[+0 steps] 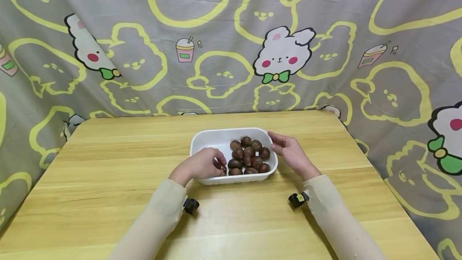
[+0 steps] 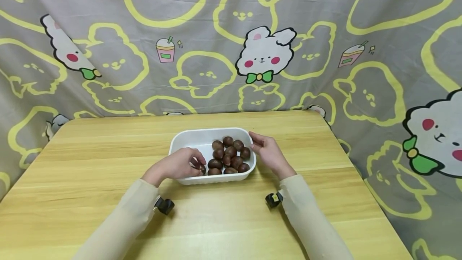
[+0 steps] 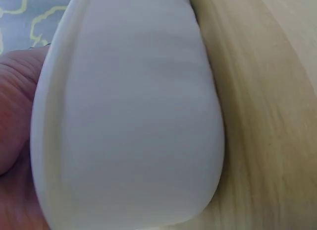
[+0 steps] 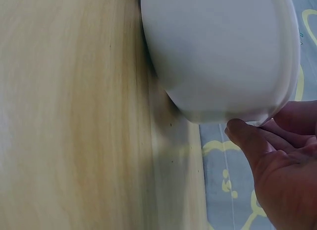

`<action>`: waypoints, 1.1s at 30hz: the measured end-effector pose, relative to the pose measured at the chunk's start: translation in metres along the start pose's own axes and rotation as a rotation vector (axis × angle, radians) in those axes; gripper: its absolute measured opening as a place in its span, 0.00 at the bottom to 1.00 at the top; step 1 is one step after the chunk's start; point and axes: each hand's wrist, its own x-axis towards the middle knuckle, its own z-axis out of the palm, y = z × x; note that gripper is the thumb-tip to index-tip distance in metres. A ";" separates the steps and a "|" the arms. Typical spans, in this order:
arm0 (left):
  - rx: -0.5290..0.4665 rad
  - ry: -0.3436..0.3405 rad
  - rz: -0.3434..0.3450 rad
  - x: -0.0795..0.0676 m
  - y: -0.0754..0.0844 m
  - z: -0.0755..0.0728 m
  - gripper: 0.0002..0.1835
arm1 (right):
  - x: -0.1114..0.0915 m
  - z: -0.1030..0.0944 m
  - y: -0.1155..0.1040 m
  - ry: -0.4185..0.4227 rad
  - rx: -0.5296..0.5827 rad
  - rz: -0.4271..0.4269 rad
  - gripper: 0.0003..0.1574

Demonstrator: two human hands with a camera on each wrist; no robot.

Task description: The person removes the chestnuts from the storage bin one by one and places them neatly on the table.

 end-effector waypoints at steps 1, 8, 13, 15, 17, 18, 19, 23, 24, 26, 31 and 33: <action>-0.012 0.012 0.003 -0.001 0.000 -0.001 0.09 | 0.000 0.000 0.000 -0.001 -0.002 0.000 0.30; -0.163 0.116 0.029 -0.015 -0.005 -0.020 0.12 | 0.002 0.002 -0.003 -0.010 -0.033 -0.008 0.30; -0.218 0.229 0.001 -0.034 -0.011 -0.043 0.14 | 0.004 0.004 -0.004 -0.026 -0.047 -0.018 0.31; -0.232 0.258 -0.011 -0.040 -0.015 -0.050 0.14 | 0.003 0.003 -0.003 -0.014 -0.051 -0.015 0.30; -0.247 0.281 -0.018 -0.047 -0.020 -0.055 0.14 | 0.001 0.003 -0.002 -0.007 -0.055 -0.011 0.30; -0.255 0.292 -0.023 -0.051 -0.023 -0.057 0.14 | -0.001 0.004 -0.001 -0.007 -0.053 -0.007 0.30; -0.258 0.304 -0.032 -0.055 -0.027 -0.058 0.15 | -0.003 0.004 0.000 -0.006 -0.052 -0.002 0.30; -0.250 0.361 -0.089 -0.072 -0.042 -0.062 0.15 | -0.006 0.005 0.003 -0.028 -0.044 -0.007 0.30; -0.240 0.369 -0.108 -0.075 -0.046 -0.063 0.15 | -0.006 0.006 0.003 -0.028 -0.043 -0.010 0.30; -0.217 0.371 -0.146 -0.081 -0.052 -0.066 0.16 | -0.006 0.005 0.003 -0.021 -0.039 -0.014 0.30; -0.155 0.335 -0.236 -0.082 -0.064 -0.071 0.18 | -0.005 0.002 0.000 -0.008 -0.041 -0.020 0.30; -0.145 0.325 -0.263 -0.081 -0.068 -0.072 0.19 | -0.005 0.001 -0.001 -0.008 -0.045 -0.022 0.30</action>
